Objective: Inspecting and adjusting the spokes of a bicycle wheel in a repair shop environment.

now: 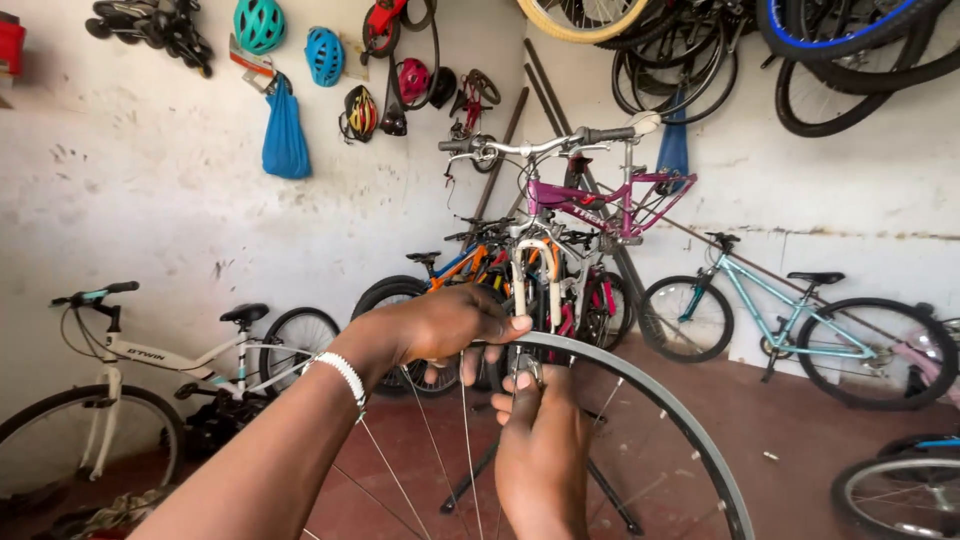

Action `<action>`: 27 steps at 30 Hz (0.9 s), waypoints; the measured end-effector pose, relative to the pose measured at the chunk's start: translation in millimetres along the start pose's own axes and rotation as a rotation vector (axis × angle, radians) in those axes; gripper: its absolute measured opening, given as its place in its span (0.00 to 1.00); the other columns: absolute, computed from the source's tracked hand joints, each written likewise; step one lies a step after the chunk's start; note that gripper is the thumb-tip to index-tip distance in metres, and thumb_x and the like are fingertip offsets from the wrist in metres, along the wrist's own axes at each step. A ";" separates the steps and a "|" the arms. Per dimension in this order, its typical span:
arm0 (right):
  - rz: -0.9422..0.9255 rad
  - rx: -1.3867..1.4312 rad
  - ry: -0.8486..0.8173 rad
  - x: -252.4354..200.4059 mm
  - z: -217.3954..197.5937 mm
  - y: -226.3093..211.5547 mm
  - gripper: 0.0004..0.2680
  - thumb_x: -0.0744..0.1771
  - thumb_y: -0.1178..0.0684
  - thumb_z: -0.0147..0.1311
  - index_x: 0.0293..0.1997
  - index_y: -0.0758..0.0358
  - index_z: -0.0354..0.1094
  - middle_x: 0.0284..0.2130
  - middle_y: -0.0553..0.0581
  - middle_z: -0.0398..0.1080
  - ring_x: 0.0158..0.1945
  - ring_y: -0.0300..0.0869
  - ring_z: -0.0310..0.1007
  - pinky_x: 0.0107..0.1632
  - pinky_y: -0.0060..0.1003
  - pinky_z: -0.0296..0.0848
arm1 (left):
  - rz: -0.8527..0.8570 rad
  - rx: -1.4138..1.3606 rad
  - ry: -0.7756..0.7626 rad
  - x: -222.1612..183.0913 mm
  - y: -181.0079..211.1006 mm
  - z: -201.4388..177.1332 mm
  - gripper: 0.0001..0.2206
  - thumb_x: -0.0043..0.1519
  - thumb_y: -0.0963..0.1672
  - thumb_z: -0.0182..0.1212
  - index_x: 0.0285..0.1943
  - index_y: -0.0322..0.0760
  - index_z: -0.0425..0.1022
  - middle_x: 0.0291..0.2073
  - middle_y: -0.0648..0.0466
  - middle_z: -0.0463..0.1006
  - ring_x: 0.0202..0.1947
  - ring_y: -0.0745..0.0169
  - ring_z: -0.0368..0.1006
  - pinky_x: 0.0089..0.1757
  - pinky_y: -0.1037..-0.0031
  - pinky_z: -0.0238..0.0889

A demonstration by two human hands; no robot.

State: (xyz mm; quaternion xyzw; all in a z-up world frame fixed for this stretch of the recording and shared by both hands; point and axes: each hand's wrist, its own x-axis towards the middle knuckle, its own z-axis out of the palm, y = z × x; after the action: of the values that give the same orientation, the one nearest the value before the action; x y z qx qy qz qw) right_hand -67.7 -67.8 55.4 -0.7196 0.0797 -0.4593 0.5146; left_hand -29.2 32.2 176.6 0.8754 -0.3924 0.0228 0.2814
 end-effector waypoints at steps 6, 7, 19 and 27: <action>0.076 0.168 0.026 -8.9 3.3 5.0 0.07 0.66 0.57 0.36 0.46 0.62 0.58 0.33 0.54 0.72 0.32 0.39 0.79 0.36 0.34 0.76 | -0.082 -0.125 -0.088 4.1 3.9 15.7 0.22 0.59 0.52 0.53 0.30 0.23 0.74 0.14 0.43 0.68 0.12 0.56 0.61 0.17 0.71 0.61; 0.109 0.204 0.019 -8.1 1.7 2.6 0.08 0.67 0.57 0.34 0.47 0.62 0.57 0.33 0.55 0.72 0.33 0.39 0.78 0.36 0.34 0.76 | -0.084 -0.074 -0.088 3.3 6.5 16.2 0.22 0.60 0.52 0.51 0.33 0.25 0.74 0.16 0.43 0.70 0.13 0.57 0.61 0.19 0.71 0.60; 0.233 0.383 0.034 -17.1 -4.5 -0.3 0.09 0.67 0.62 0.32 0.48 0.63 0.60 0.33 0.58 0.72 0.34 0.42 0.76 0.41 0.35 0.75 | -0.031 -0.060 -0.133 -4.3 8.0 23.3 0.23 0.57 0.53 0.48 0.50 0.35 0.75 0.35 0.51 0.76 0.32 0.62 0.70 0.35 0.73 0.65; 0.114 0.262 -0.009 -32.6 -0.5 2.5 0.11 0.67 0.58 0.33 0.52 0.58 0.61 0.29 0.54 0.71 0.28 0.38 0.73 0.35 0.32 0.72 | -0.038 -0.139 -0.064 -27.4 2.5 24.0 0.21 0.59 0.53 0.50 0.38 0.28 0.75 0.28 0.47 0.77 0.27 0.60 0.71 0.31 0.72 0.67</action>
State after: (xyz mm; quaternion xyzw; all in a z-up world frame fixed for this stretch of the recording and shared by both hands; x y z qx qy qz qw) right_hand -85.6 -50.2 34.5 -0.6425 0.0574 -0.4326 0.6299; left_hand -54.2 37.2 150.5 0.8613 -0.3851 -0.0377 0.3293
